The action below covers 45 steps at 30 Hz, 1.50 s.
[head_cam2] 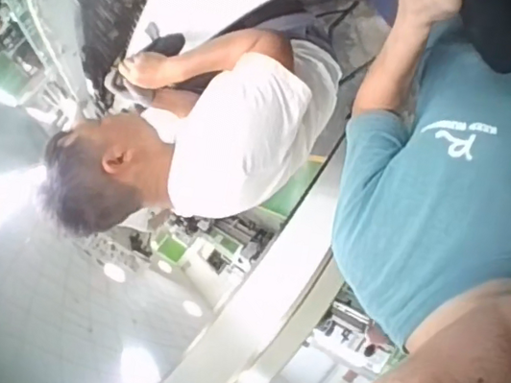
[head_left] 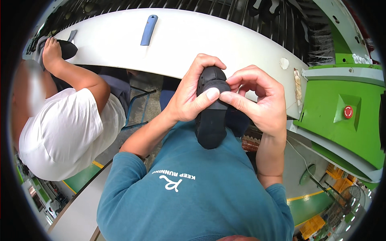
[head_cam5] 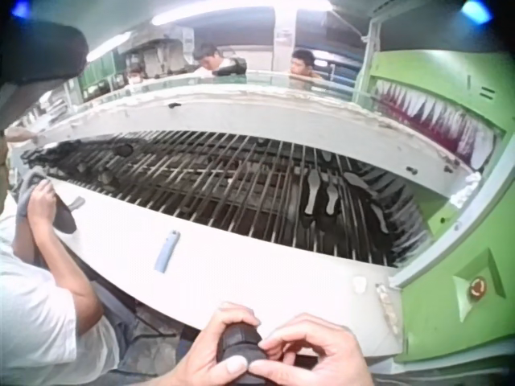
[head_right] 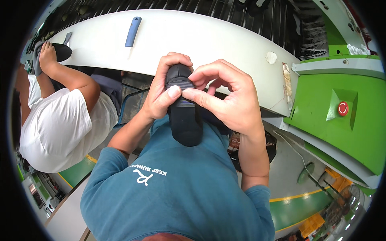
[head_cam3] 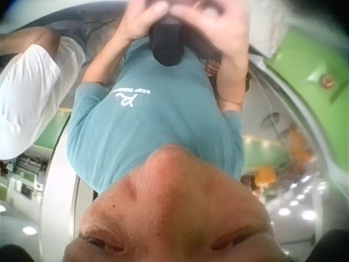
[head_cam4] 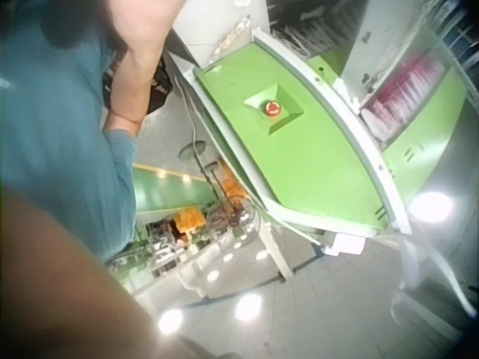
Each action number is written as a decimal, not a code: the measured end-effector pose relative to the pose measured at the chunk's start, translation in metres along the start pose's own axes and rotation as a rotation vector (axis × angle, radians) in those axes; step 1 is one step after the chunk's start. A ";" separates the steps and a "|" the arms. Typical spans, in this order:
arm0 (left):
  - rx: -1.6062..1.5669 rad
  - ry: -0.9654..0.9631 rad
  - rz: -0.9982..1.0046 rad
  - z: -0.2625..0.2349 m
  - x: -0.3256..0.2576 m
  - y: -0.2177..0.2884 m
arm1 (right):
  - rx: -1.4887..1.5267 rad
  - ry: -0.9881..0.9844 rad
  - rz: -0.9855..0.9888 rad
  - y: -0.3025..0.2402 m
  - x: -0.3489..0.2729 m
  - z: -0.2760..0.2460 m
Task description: The person assembles a black slip-on shoe by fitting a black sock-like upper onto a green sole. They repeatedly stretch and press the upper to secure it around the sole's edges. The person uses a small metal tool to tuck the upper material into the sole's perimeter. The finished shoe is placed on a conveyor belt.
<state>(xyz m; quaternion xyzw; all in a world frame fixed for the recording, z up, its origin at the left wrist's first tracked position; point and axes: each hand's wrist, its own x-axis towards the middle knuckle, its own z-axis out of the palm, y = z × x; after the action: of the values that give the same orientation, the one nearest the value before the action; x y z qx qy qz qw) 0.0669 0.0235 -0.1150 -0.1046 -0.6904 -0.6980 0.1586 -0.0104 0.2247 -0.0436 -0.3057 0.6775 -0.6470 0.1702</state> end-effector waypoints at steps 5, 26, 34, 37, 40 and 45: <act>0.091 -0.033 0.097 -0.004 0.007 0.000 | -0.014 0.007 -0.007 -0.004 -0.001 0.003; 0.019 -0.092 0.018 -0.001 0.000 0.023 | -0.078 0.139 -0.075 -0.015 -0.021 0.016; 0.022 -0.054 -0.042 0.005 -0.010 0.022 | -0.004 0.111 -0.102 -0.009 -0.027 0.019; 0.000 -0.068 -0.020 0.004 -0.008 0.024 | 0.205 0.060 -0.019 0.005 -0.025 0.018; -0.046 -0.036 -0.065 0.004 -0.005 0.028 | 0.419 0.000 0.091 0.019 -0.019 0.018; -0.048 0.030 0.014 0.002 0.004 0.029 | 0.491 0.040 0.169 0.011 -0.005 0.023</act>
<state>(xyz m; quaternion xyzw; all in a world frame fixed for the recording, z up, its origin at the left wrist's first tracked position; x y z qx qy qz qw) 0.0736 0.0255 -0.0862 -0.1027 -0.6703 -0.7147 0.1710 0.0058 0.2101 -0.0574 -0.1845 0.5267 -0.7813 0.2793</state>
